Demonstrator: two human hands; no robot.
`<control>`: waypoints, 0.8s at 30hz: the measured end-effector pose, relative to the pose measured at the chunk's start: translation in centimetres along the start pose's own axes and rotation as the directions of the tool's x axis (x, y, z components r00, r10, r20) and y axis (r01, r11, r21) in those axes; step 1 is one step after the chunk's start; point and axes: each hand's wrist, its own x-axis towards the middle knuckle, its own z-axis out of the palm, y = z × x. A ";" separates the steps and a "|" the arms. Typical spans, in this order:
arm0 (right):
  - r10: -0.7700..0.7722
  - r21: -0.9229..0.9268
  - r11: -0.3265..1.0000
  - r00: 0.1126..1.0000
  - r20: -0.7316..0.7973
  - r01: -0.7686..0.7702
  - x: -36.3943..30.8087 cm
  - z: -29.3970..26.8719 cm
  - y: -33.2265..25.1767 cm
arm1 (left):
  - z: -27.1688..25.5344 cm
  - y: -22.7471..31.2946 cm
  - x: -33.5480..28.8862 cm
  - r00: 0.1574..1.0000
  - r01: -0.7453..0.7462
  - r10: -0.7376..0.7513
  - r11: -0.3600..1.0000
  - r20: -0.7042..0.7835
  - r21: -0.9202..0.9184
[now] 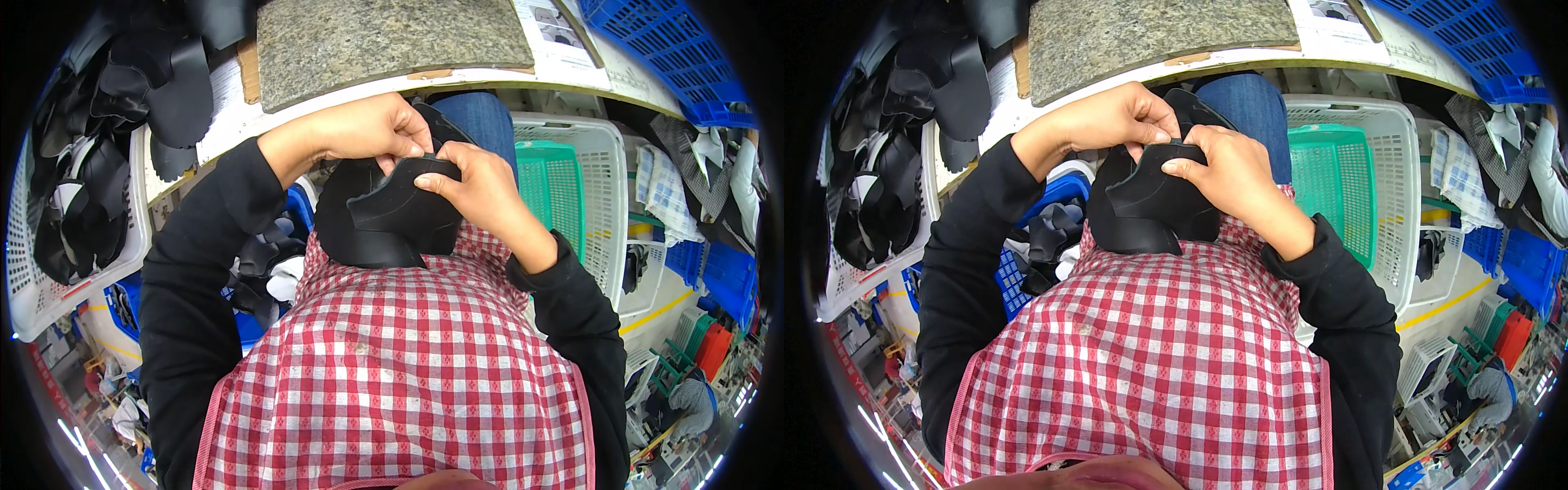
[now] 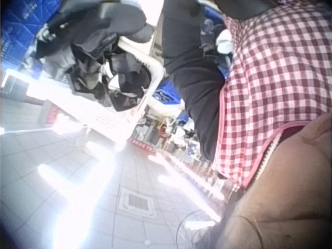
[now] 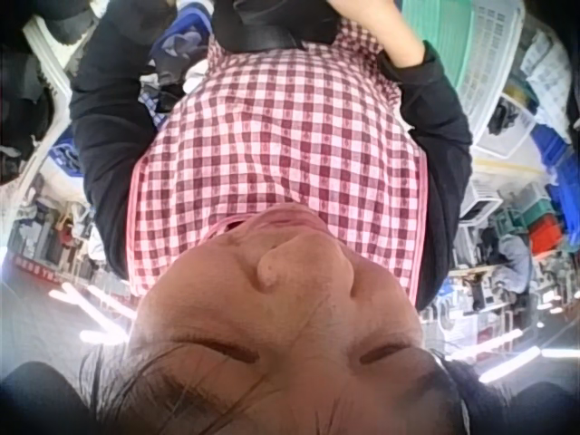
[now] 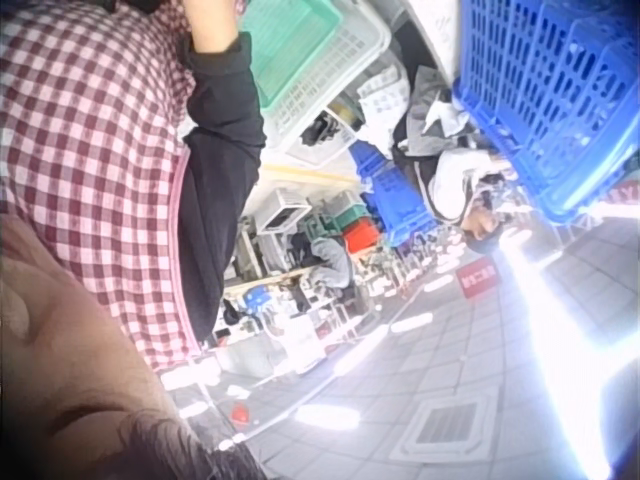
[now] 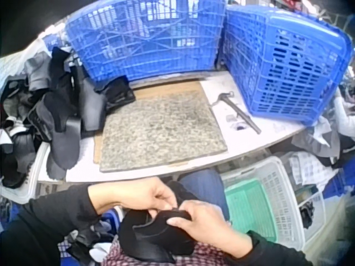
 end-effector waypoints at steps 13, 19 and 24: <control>-0.046 0.059 0.997 0.999 -0.025 0.047 0.0 0.1 0.0 | 0.1 2.4 -1.4 0.999 -0.019 0.010 0.985 0.052 0.174; -0.121 0.227 0.965 0.991 -0.062 0.132 0.2 0.7 1.0 | 4.1 2.4 -2.6 0.863 -0.248 0.501 0.529 -0.063 0.812; -0.147 0.322 0.944 0.965 0.218 0.070 2.7 -2.1 2.2 | 7.0 0.7 -2.0 0.634 -0.214 0.675 0.622 -0.377 0.753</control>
